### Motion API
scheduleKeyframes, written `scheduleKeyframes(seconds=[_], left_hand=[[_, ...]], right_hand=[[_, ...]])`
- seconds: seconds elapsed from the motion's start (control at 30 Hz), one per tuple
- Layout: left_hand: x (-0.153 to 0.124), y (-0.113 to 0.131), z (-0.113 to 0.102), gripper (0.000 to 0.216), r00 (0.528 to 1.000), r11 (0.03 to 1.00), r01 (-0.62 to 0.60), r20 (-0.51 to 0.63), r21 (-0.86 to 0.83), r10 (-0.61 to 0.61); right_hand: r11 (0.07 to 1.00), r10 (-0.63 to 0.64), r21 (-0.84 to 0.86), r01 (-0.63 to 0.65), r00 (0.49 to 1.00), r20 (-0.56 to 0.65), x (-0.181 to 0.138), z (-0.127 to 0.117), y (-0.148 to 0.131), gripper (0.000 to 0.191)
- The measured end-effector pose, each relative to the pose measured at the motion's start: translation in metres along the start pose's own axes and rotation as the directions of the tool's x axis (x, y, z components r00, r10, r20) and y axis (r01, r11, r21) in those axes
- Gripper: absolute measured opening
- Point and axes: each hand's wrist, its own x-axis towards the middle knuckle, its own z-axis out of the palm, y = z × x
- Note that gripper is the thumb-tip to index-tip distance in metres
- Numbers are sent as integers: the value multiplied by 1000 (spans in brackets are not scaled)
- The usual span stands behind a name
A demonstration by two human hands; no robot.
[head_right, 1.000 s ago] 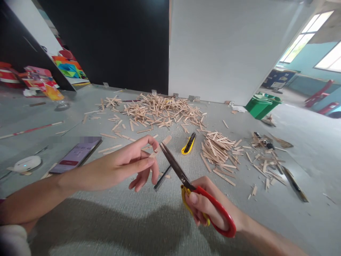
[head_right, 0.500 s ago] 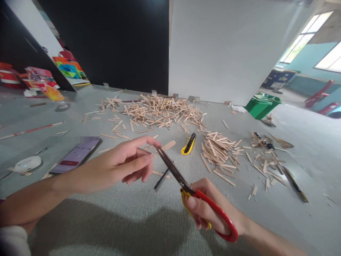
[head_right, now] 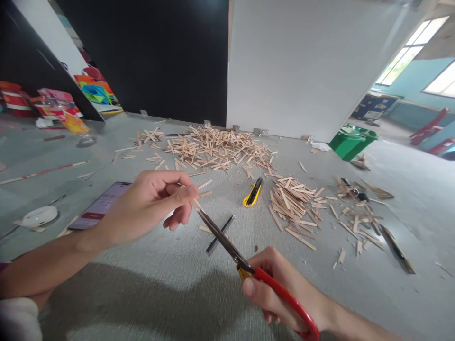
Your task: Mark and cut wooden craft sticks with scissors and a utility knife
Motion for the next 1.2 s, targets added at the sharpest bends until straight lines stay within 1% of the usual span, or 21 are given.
scheduleKeyframes(seconds=[0.1,0.2,0.37,0.47,0.53,0.67,0.77,0.93,1.03,1.1,1.2], left_hand=[[-3,0,2,36,999,997,-15,-27,82,17],[-5,1,2,39,1000,992,-10,-21,124,12],[-6,3,4,40,1000,990,1,-7,139,0],[-6,4,5,41,1000,991,24,9,130,-26],[-6,4,6,40,999,992,40,19,120,-42],[-5,3,6,42,998,993,55,37,101,-59],[-4,2,5,43,997,994,57,51,89,-62],[-1,2,5,27,997,997,37,65,71,-42],[-2,2,7,25,998,995,1,63,98,-7],[-4,0,7,23,996,993,-27,88,117,17],[-7,-2,9,19,981,997,-36,193,70,22]], right_hand=[[998,41,-37,-40,999,15,-2,3,-7,71],[998,43,-50,-41,998,54,-5,8,-13,71],[998,57,-42,-54,995,76,-7,13,-6,65],[999,22,-50,-16,993,113,-4,15,-1,66],[998,-2,-60,8,994,105,-2,18,0,65],[996,-4,-83,12,995,95,0,22,-2,67],[994,-49,-94,59,994,100,4,24,-5,70],[992,-107,-54,112,990,90,8,23,-9,73],[988,-145,-35,148,987,73,7,22,-8,72],[990,-136,-35,138,989,63,7,23,-9,71],[989,-138,-36,140,989,42,5,22,-13,70]])
